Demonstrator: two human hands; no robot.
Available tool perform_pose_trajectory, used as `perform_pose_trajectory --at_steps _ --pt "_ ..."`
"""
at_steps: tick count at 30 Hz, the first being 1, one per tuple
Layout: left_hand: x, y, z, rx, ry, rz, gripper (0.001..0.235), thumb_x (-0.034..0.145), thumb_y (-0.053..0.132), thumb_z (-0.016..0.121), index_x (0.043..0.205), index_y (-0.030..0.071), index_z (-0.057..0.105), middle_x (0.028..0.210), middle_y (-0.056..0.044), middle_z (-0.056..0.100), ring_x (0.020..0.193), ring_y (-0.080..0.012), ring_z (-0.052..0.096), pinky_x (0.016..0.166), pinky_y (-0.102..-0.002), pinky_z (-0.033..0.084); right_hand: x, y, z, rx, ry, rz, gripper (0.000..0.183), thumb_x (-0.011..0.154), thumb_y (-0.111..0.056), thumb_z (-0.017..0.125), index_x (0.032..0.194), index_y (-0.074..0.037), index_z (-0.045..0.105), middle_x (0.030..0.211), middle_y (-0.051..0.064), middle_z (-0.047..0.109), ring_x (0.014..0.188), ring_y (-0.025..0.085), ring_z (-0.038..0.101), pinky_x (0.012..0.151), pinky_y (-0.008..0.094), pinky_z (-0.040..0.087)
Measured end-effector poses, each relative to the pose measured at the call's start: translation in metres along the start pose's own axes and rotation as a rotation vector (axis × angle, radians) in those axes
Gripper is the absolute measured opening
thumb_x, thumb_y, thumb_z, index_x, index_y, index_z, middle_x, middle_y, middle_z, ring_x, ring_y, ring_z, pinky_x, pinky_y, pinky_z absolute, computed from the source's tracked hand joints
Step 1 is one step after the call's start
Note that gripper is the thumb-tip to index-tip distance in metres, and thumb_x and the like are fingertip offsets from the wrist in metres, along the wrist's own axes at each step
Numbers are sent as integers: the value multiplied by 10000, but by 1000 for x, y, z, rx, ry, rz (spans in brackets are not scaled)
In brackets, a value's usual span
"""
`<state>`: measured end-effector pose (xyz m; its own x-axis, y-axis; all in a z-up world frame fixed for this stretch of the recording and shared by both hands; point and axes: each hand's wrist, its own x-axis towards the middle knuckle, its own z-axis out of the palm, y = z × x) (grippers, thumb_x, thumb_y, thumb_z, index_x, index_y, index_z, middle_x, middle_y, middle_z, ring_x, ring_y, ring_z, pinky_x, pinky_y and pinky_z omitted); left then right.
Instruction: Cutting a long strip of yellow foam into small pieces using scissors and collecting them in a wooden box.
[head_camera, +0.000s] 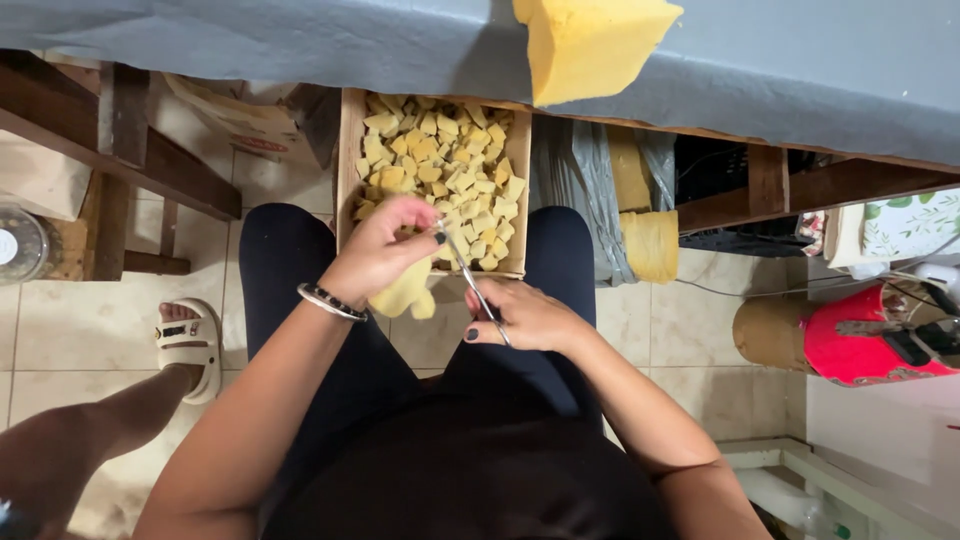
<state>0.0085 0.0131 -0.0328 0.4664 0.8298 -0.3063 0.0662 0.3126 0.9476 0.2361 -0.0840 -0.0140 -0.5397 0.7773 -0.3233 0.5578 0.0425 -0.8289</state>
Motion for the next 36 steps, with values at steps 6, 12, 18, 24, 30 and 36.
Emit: perform_pose_trajectory --at_steps 6,12,18,24,30,36 --pt "12 -34 -12 -25 18 -1 366 817 180 800 1095 59 596 1022 -140 653 849 -189 650 707 -303 570 0 22 23 84 110 -29 395 877 -499 759 871 -134 608 670 60 618 637 254 662 577 349 541" --pt "-30 17 -4 -42 -69 -76 451 834 189 733 1228 85 540 1205 -172 672 956 -255 632 803 -376 546 -1 11 27 231 208 -7 355 901 -393 765 783 -122 569 526 29 609 516 159 687 521 256 539" --pt "-20 -9 -12 364 -73 -10 528 920 376 716 1323 57 592 1105 -210 722 1049 -344 702 845 -477 564 1 16 31 238 198 41 349 914 -368 760 791 -109 560 529 24 597 504 155 697 496 267 540" --pt "5 -63 -20 442 -114 110 364 1053 375 553 998 32 662 827 -191 714 825 -281 692 742 -443 570 7 30 36 269 190 26 310 945 -324 730 803 -95 576 544 62 621 478 157 682 477 252 537" --pt "0 -56 -14 610 -96 104 260 995 309 570 1080 90 681 895 -223 727 951 -408 710 799 -495 573 3 31 35 304 152 18 303 955 -313 716 819 -78 582 558 78 638 486 159 689 469 271 546" --pt "12 -92 -4 659 -167 127 216 955 301 591 1066 146 690 915 -230 730 994 -437 691 851 -520 555 7 38 26 247 22 -36 314 965 -354 699 933 -55 605 691 146 694 618 243 751 541 345 594"
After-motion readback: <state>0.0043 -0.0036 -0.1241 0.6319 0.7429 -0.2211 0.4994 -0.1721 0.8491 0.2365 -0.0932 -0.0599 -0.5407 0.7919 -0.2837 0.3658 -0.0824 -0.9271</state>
